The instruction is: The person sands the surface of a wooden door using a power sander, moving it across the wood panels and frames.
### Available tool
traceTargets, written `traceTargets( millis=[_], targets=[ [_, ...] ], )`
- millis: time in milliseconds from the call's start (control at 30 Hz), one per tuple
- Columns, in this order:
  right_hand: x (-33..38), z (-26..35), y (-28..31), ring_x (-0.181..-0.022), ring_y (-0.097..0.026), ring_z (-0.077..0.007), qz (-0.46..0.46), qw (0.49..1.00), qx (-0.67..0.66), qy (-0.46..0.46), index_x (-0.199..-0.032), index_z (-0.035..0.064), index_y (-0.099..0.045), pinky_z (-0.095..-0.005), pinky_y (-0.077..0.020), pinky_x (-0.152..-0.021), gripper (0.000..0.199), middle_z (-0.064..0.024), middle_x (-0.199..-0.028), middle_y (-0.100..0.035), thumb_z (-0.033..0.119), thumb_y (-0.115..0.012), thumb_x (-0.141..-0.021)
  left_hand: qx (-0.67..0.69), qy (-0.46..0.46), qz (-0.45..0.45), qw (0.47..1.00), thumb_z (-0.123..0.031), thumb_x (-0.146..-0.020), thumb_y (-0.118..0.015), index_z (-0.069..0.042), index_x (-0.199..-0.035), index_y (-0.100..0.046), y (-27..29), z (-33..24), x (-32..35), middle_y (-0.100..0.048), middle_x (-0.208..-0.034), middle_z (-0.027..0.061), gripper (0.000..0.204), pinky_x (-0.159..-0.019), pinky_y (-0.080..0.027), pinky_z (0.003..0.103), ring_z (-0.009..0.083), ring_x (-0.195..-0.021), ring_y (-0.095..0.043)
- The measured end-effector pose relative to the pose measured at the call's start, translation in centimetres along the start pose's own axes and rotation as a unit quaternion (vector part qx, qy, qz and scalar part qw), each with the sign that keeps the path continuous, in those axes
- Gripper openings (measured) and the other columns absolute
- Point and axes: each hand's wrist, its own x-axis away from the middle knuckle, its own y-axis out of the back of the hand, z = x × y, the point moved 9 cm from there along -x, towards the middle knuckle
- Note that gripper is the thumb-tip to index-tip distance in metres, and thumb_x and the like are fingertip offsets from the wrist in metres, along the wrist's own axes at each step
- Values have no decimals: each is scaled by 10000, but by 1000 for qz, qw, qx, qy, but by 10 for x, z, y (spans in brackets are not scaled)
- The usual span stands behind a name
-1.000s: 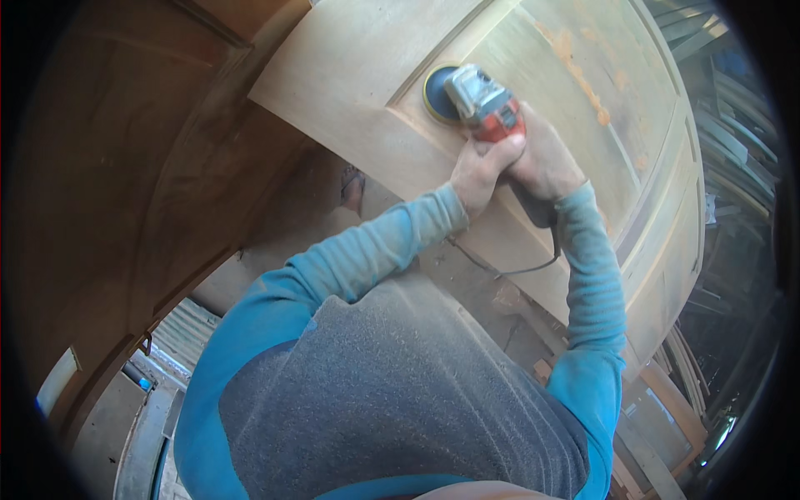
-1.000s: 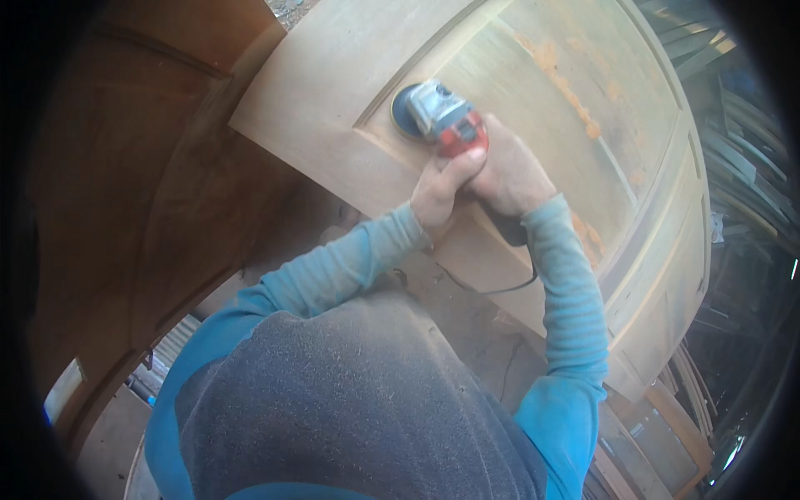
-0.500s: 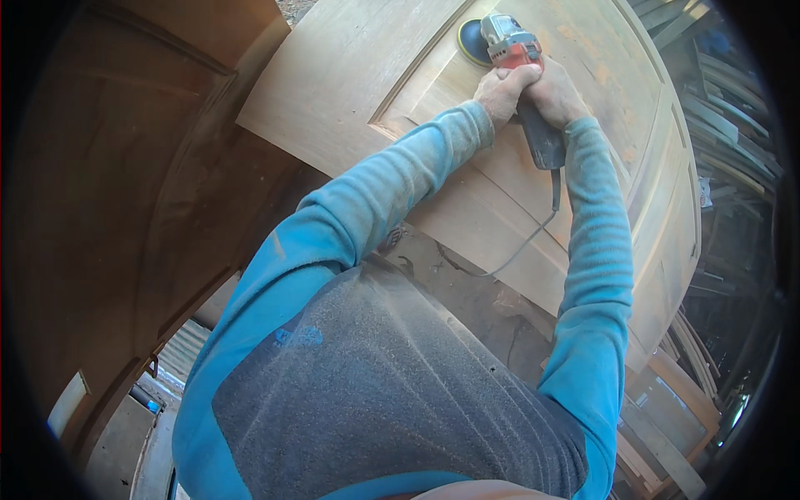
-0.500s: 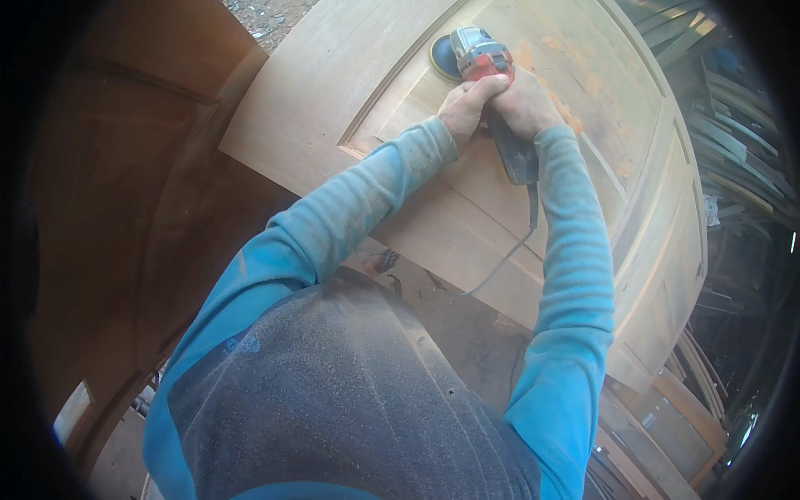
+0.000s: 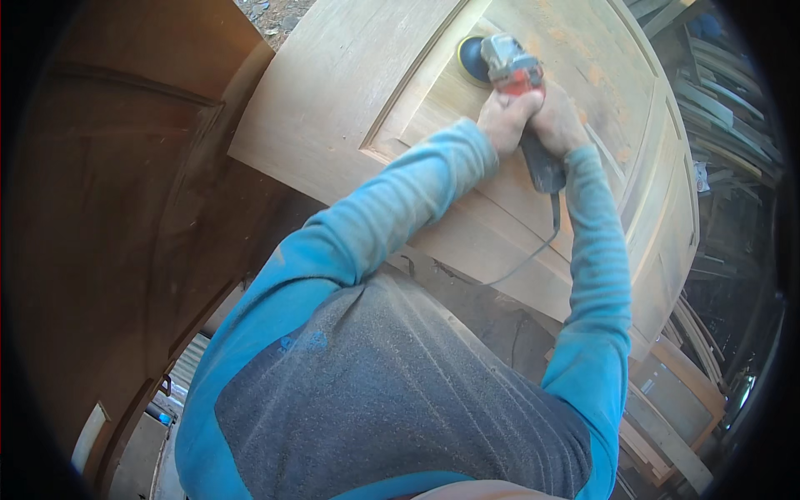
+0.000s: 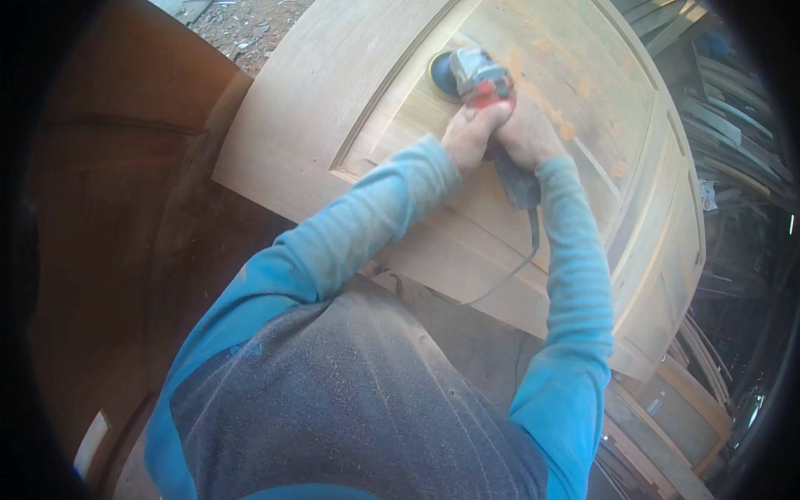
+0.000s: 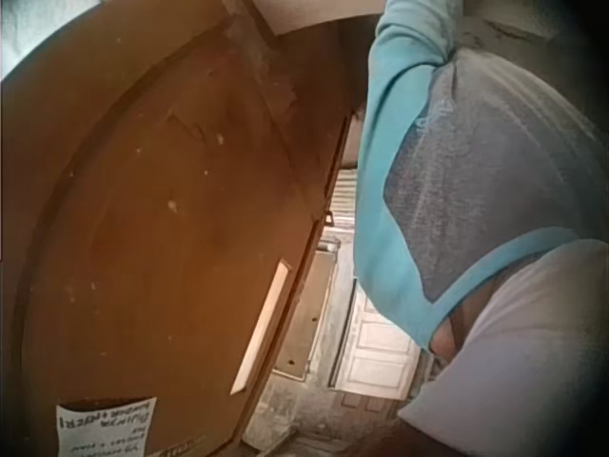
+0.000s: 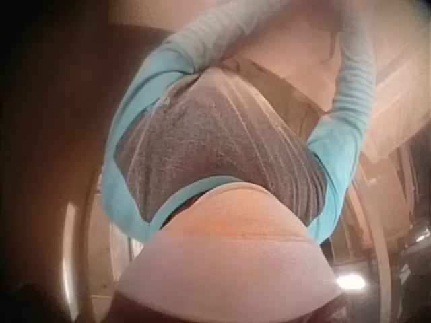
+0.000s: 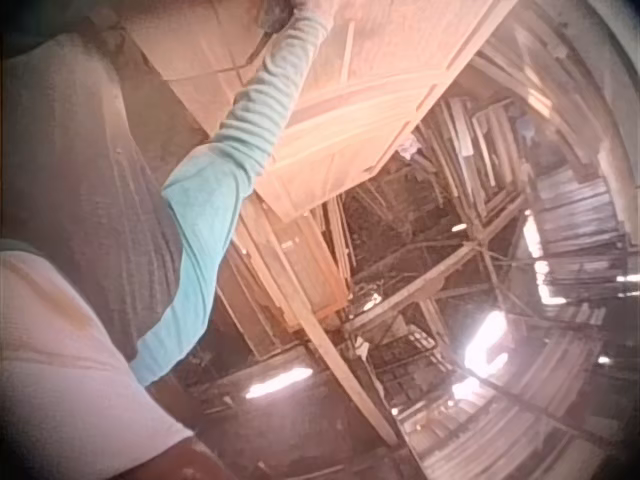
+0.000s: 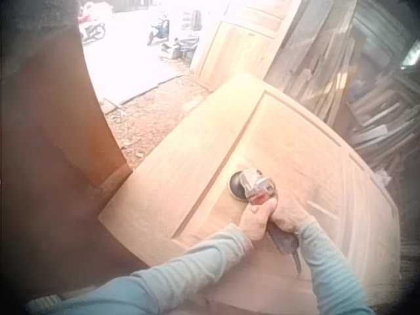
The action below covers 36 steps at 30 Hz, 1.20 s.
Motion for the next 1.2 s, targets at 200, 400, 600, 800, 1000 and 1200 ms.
traceTargets(
  millis=[200,400,600,800,1000,1200],
  targets=[
    [60,-7,-19,-993,-703,-257,-46,997,-53,18,-1262,11,-621,-386,-541,-899,487,-162,-1073,-726,229,-755,-848,17,99,-27,995,-297,-969,-722,23,-1354,-557,-14,48,57,-716,-1135,74,527,-992,-512,310,123,-1068,-648],
    [82,-3,-34,-1018,-706,-316,-45,998,-23,43,-1201,-29,-610,-405,-536,-907,513,-208,-1111,-719,269,-791,-824,6,16,-4,1000,-333,-1006,-647,-11,-1323,-598,-18,22,89,-676,-1211,70,455,-1000,-486,312,135,-1127,-617],
    [89,-5,-44,-1019,-706,-410,-13,999,-47,-16,-1172,-29,-601,-442,-534,-888,564,-242,-1044,-707,328,-803,-785,34,86,8,996,-274,-996,-683,10,-1308,-609,-12,29,110,-702,-1169,80,428,-961,-524,293,110,-1063,-641],
    [94,7,-62,-989,-697,-448,22,998,-48,-17,-1155,-45,-585,-467,-535,-885,538,-270,-1029,-702,284,-780,-776,29,101,3,994,-311,-1029,-619,-21,-1401,-548,4,27,132,-633,-1298,76,477,-1056,-473,331,169,-1186,-616],
    [98,8,-71,-1026,-705,-389,23,999,-46,7,-1145,-16,-608,-429,-534,-912,492,-235,-1043,-713,256,-770,-769,55,29,-29,998,-340,-974,-712,-20,-1293,-602,3,20,146,-676,-1159,67,465,-963,-520,305,128,-1065,-639],
    [97,14,-67,-1033,-702,-368,20,997,-20,66,-1182,-13,-623,-413,-529,-921,482,-233,-1063,-710,251,-748,-799,14,-1,10,1000,-409,-1002,-644,-45,-1437,-528,0,19,144,-613,-1316,73,579,-1071,-467,352,172,-1223,-586]
  ],
)
